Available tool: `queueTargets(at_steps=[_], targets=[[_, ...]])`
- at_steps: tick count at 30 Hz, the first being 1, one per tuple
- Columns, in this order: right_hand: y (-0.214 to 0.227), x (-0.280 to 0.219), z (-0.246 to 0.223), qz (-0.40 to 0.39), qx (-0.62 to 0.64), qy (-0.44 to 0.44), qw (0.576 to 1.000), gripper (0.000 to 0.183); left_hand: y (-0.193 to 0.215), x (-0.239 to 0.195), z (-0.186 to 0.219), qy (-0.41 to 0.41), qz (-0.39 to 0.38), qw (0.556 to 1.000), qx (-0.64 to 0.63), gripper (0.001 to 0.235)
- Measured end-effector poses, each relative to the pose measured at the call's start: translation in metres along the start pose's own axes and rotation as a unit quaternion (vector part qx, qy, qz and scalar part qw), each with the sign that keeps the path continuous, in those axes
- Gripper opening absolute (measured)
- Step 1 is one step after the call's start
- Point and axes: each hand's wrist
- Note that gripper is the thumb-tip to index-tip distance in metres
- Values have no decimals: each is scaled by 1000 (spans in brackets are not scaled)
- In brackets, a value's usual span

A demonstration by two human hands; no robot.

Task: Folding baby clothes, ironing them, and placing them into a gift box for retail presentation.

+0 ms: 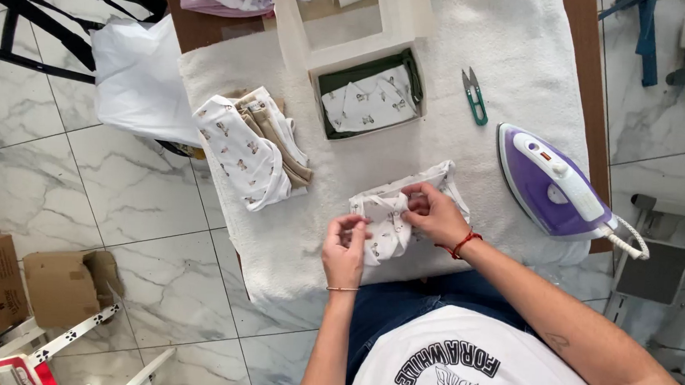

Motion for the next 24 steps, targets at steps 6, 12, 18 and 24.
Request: queueTargets(at_steps=[6,12,18,24], targets=[[6,10,10,20,-26,52,998,36,18,-1,-5,-227,-14,947,226,18],[3,3,-8,104,-130,125,978,32,-13,3,-43,-309,-86,833,451,62],[-6,-24,-46,275,-422,385,773,26,-23,4,-44,-295,-53,822,485,86],[-4,-11,-26,262,-377,293,839,38,-22,7,-43,-297,-109,826,466,96]])
Point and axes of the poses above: each hand's wrist, its own x-axis towards the middle knuckle, its own y-axis out of the back of the hand, z = x × y, and after that the axes turned 14 degrees about -x, right-handed
